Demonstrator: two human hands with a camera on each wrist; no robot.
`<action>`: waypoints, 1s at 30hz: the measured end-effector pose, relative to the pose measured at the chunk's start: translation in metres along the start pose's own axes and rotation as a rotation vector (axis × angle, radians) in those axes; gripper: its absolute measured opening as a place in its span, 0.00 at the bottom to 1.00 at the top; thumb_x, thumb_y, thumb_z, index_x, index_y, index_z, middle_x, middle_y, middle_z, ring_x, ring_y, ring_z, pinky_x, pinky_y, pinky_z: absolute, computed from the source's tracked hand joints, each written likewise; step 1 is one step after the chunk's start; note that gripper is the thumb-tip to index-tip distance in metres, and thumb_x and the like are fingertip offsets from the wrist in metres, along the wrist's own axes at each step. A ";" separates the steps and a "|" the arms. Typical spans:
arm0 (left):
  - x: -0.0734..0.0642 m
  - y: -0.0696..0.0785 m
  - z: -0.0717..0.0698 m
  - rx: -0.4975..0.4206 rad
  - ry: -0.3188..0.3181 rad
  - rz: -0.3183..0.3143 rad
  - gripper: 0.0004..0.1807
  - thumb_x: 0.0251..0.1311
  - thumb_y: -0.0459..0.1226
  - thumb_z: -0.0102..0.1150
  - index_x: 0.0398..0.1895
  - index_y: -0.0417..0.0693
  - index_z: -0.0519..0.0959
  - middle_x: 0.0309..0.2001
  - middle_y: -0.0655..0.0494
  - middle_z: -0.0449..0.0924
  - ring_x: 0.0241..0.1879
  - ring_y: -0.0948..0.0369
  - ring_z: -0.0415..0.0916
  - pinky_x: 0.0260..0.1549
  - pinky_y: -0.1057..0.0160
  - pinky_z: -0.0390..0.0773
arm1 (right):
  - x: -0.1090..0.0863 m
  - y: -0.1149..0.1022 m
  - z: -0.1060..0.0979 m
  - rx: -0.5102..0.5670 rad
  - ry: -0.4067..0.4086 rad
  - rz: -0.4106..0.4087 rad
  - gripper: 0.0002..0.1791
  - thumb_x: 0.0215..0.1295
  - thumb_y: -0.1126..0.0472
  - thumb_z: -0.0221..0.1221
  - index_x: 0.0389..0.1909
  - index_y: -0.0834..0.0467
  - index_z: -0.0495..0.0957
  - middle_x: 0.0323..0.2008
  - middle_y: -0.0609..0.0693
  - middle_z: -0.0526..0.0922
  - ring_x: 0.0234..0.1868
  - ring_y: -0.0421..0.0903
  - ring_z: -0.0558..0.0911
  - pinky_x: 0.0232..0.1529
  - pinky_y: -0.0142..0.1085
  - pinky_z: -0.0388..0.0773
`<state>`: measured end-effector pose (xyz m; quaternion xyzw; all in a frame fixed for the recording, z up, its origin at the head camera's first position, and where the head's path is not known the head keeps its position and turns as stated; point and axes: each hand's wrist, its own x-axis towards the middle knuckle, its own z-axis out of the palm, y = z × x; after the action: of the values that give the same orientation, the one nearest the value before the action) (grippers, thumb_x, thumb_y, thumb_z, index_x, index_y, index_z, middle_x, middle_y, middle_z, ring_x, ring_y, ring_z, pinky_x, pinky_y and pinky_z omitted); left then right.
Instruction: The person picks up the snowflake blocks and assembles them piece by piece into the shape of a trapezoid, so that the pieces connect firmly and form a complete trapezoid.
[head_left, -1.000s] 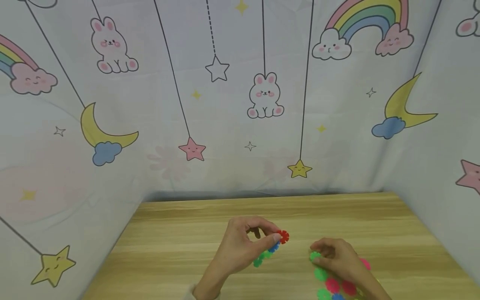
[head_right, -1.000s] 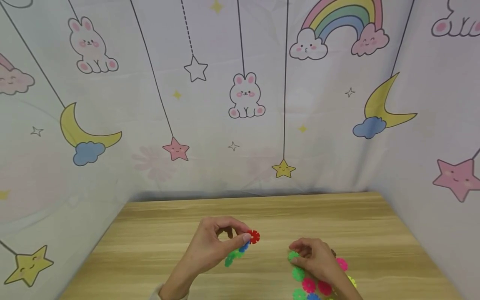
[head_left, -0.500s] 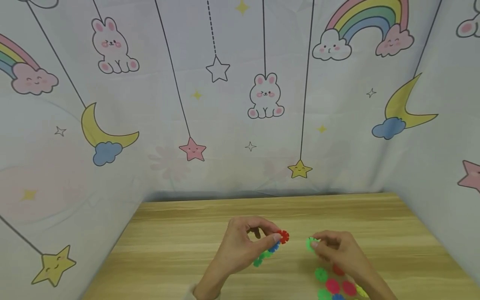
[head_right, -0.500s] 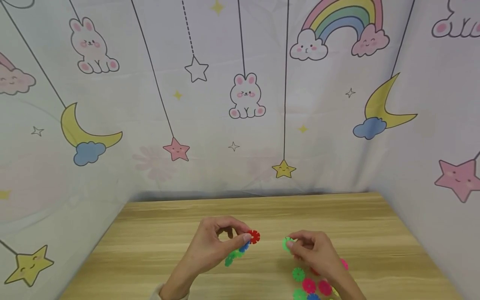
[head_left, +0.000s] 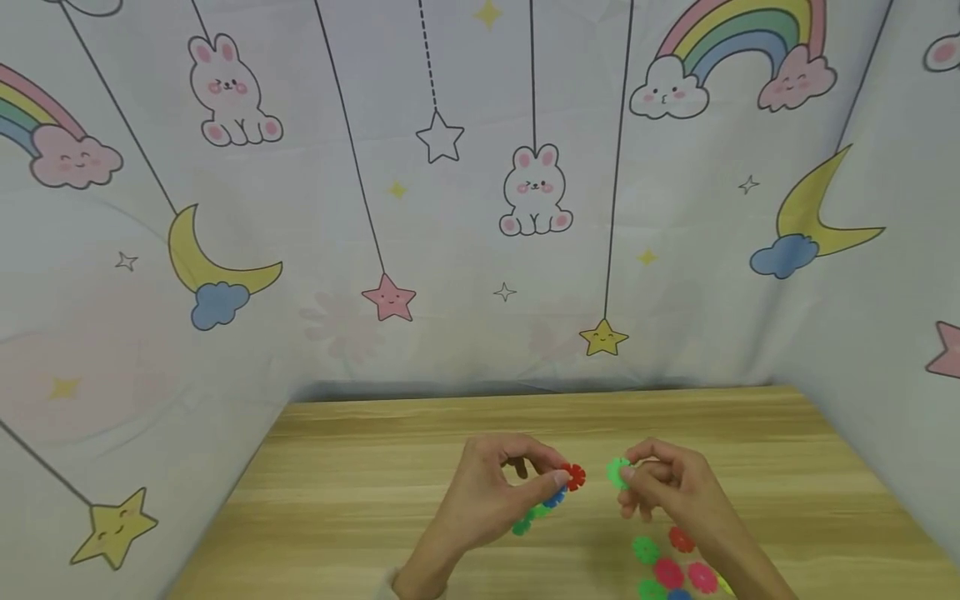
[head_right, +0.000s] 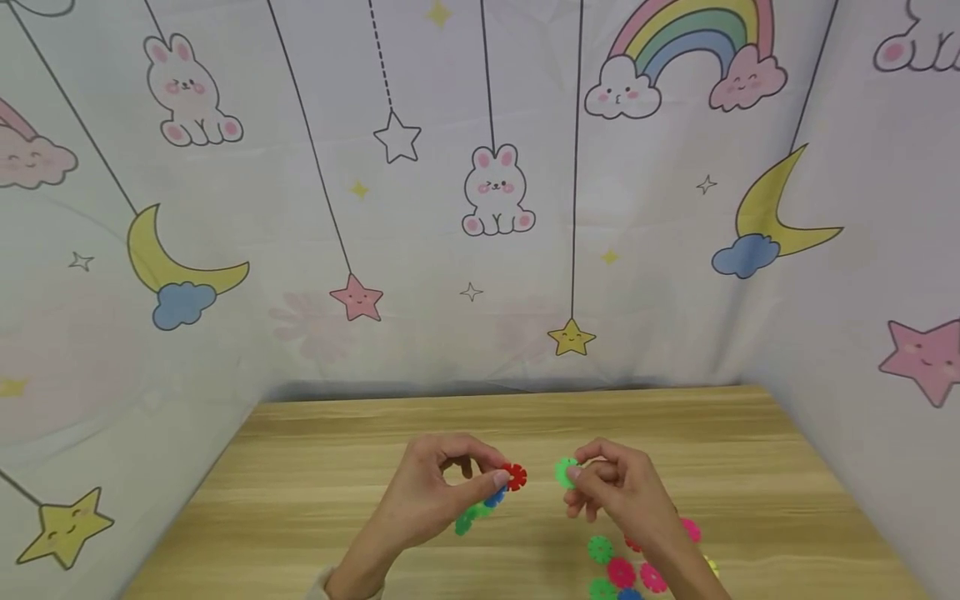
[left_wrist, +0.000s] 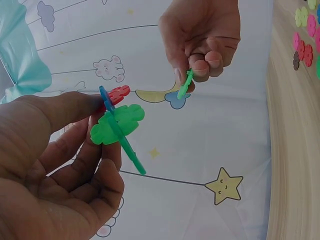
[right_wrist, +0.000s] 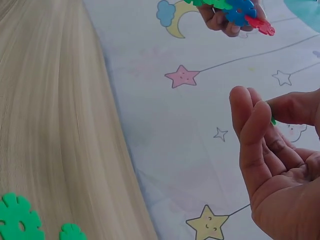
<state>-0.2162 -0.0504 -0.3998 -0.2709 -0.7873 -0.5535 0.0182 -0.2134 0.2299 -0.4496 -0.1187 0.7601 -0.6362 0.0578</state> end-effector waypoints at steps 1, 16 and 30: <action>0.000 0.000 0.000 0.003 0.001 0.002 0.03 0.66 0.43 0.75 0.39 0.57 0.92 0.35 0.62 0.92 0.36 0.69 0.83 0.40 0.67 0.80 | 0.000 -0.001 0.001 0.005 -0.003 0.001 0.16 0.81 0.58 0.60 0.53 0.69 0.76 0.28 0.49 0.91 0.29 0.51 0.91 0.31 0.38 0.87; 0.001 0.000 0.004 -0.007 -0.016 0.032 0.02 0.66 0.42 0.75 0.38 0.56 0.92 0.35 0.60 0.93 0.36 0.71 0.83 0.39 0.63 0.81 | -0.004 -0.026 0.012 0.088 0.021 -0.034 0.09 0.80 0.60 0.60 0.39 0.61 0.74 0.25 0.52 0.91 0.26 0.50 0.91 0.27 0.39 0.85; -0.002 0.003 0.007 0.012 -0.018 0.013 0.04 0.67 0.43 0.74 0.37 0.56 0.93 0.33 0.64 0.92 0.37 0.71 0.85 0.41 0.65 0.80 | -0.008 -0.043 0.030 0.179 0.010 -0.093 0.09 0.79 0.65 0.59 0.35 0.55 0.74 0.23 0.46 0.90 0.23 0.45 0.89 0.23 0.37 0.83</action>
<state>-0.2114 -0.0445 -0.4008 -0.2809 -0.7890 -0.5461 0.0164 -0.1942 0.1963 -0.4132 -0.1448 0.6943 -0.7041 0.0349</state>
